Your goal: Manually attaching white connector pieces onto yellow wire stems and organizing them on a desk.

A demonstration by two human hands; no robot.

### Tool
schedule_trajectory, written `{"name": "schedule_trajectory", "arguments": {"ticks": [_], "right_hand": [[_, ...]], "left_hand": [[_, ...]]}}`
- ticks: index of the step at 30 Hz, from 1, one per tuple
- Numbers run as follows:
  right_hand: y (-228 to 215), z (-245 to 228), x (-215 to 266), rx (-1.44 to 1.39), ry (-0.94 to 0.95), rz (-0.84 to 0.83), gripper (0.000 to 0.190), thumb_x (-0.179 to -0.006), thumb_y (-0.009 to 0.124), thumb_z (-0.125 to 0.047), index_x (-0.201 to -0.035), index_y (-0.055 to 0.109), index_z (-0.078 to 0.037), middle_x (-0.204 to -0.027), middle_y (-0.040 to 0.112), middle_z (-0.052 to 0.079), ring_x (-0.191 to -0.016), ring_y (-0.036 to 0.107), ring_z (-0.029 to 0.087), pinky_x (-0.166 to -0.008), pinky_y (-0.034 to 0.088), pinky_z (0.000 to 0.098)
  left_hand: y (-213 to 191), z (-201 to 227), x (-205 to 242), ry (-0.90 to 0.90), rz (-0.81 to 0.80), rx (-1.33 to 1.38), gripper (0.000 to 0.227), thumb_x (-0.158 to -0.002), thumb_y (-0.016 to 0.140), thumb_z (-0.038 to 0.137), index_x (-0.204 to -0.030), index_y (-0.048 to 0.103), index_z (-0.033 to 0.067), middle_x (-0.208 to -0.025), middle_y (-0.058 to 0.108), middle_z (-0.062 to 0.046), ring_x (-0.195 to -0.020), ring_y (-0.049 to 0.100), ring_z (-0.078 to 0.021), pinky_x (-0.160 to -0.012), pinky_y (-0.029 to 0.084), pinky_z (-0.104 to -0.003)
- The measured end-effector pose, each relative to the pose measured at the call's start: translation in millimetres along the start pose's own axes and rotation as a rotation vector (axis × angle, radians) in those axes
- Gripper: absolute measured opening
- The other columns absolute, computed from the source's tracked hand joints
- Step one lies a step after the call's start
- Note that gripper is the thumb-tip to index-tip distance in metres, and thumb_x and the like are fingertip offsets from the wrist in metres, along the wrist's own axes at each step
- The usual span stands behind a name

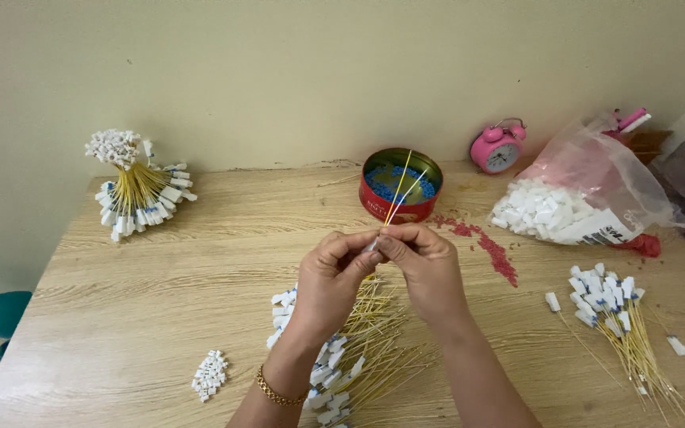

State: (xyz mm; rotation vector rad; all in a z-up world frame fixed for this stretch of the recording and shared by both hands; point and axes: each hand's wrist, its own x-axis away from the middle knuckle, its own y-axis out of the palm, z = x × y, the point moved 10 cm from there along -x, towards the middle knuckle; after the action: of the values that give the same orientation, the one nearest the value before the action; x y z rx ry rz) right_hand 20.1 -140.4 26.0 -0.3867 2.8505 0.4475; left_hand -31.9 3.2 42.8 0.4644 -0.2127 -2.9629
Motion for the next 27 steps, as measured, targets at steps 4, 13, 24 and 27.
{"name": "schedule_trajectory", "arguments": {"ticks": [4, 13, 24, 27], "right_hand": [[7.4, -8.7, 5.6, 0.083, -0.036, 0.03, 0.015, -0.095, 0.071, -0.007, -0.109, 0.074, -0.001, -0.099, 0.077, 0.005, -0.089, 0.071, 0.012, -0.082, 0.061, 0.0276], [-1.0, 2.7, -0.9, 0.078, -0.055, -0.012, 0.013, -0.098, 0.066, -0.003, -0.108, 0.073, 0.0, -0.104, 0.075, 0.006, -0.093, 0.069, 0.011, -0.084, 0.059, 0.0274], [2.7, -2.3, 2.0, 0.068, -0.025, -0.058, 0.01, -0.097, 0.07, -0.001, -0.105, 0.075, 0.001, -0.101, 0.075, 0.008, -0.092, 0.071, 0.013, -0.084, 0.06, 0.0279], [1.7, -1.1, 2.3, 0.126, -0.037, -0.063, 0.011, -0.097, 0.069, -0.002, -0.106, 0.074, 0.001, -0.102, 0.074, 0.007, -0.092, 0.071, 0.012, -0.084, 0.06, 0.0271]], "left_hand": [[-2.8, -5.9, -1.0, -0.015, 0.023, 0.0, 0.022, -0.092, 0.07, -0.002, -0.113, 0.076, 0.0015, -0.099, 0.07, -0.004, -0.092, 0.072, -0.0119, -0.081, 0.064, -0.026], [-8.1, -6.7, -2.0, -0.05, 0.034, -0.019, 0.021, -0.093, 0.07, 0.001, -0.113, 0.076, 0.0025, -0.098, 0.071, -0.004, -0.088, 0.07, -0.0106, -0.076, 0.063, -0.026], [-8.7, 1.1, -2.5, -0.072, -0.009, -0.178, 0.02, -0.092, 0.073, 0.005, -0.112, 0.078, 0.0044, -0.095, 0.07, -0.004, -0.085, 0.068, -0.01, -0.074, 0.06, -0.024], [-7.3, 1.6, -2.5, -0.096, -0.007, -0.159, 0.021, -0.092, 0.071, 0.006, -0.112, 0.078, 0.0049, -0.098, 0.072, -0.003, -0.085, 0.07, -0.0092, -0.074, 0.061, -0.025]]}}
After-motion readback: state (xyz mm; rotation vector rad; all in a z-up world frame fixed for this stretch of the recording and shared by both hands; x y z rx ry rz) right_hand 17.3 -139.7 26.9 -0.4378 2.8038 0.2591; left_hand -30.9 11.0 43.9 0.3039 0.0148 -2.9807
